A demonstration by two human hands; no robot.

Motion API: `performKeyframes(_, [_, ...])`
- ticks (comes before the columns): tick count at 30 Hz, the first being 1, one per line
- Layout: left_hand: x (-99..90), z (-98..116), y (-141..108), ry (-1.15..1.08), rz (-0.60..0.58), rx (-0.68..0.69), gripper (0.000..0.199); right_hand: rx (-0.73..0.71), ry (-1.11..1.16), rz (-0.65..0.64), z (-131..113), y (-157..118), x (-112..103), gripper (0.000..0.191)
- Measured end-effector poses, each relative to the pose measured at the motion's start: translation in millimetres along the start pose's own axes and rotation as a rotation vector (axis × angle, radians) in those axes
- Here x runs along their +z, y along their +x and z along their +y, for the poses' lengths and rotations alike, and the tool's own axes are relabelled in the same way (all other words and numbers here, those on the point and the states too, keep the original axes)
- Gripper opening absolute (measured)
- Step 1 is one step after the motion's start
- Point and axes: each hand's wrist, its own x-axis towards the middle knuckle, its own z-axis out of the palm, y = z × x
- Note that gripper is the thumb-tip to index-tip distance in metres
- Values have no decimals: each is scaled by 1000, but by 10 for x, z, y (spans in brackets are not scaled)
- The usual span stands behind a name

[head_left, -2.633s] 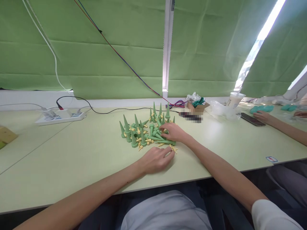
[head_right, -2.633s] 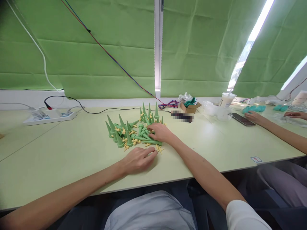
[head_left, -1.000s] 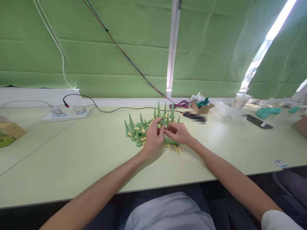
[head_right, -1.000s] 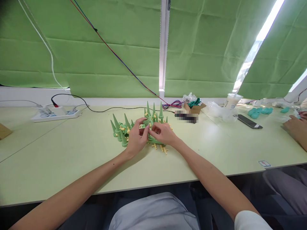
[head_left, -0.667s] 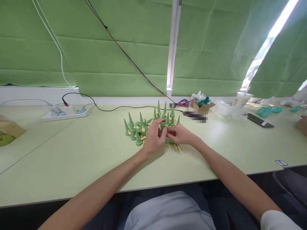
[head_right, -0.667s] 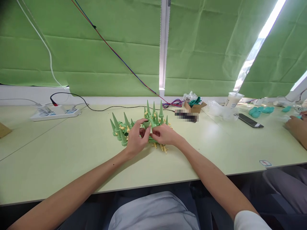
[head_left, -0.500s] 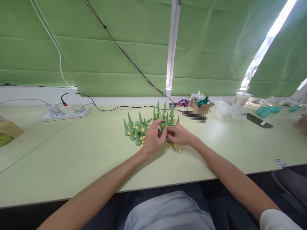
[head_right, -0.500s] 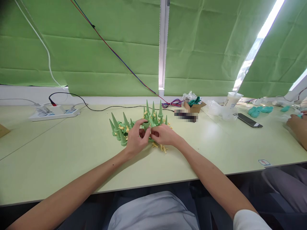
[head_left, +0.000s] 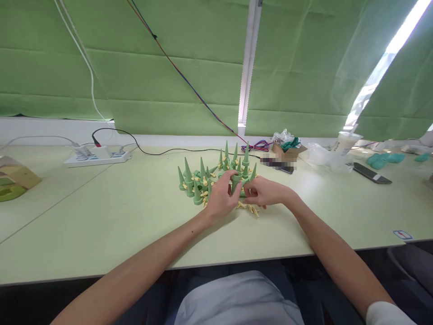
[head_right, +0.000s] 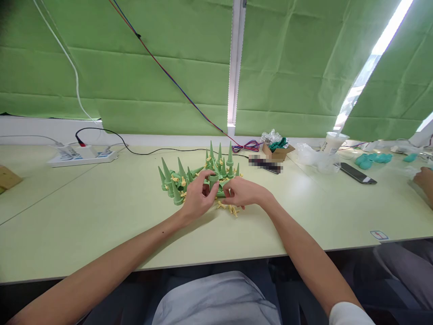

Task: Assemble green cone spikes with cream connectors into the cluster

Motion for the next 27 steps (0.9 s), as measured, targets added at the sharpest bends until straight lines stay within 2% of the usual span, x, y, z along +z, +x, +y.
performKeyframes(6, [-4,37,-10,-9,-34,-7,24,177,64,-161,58,-5,30,26])
performKeyframes(10, [8,21,-19,-13,-58,4,25,169,157,-200,56,41,100,30])
performKeyframes(16, [10,4,-23,-17,-83,5,26,55,-42,7,11,123,228,37])
performKeyframes(21, [-10,36,-14,-30,-86,-9,23,23,-64,112,-33,198,348,35])
performKeyframes(24, [-19,55,-4,-59,-72,-61,23,21,-41,162,-63,214,364,33])
performKeyframes(27, [-23,64,7,-157,-70,-150,32,27,-13,229,-97,203,343,29])
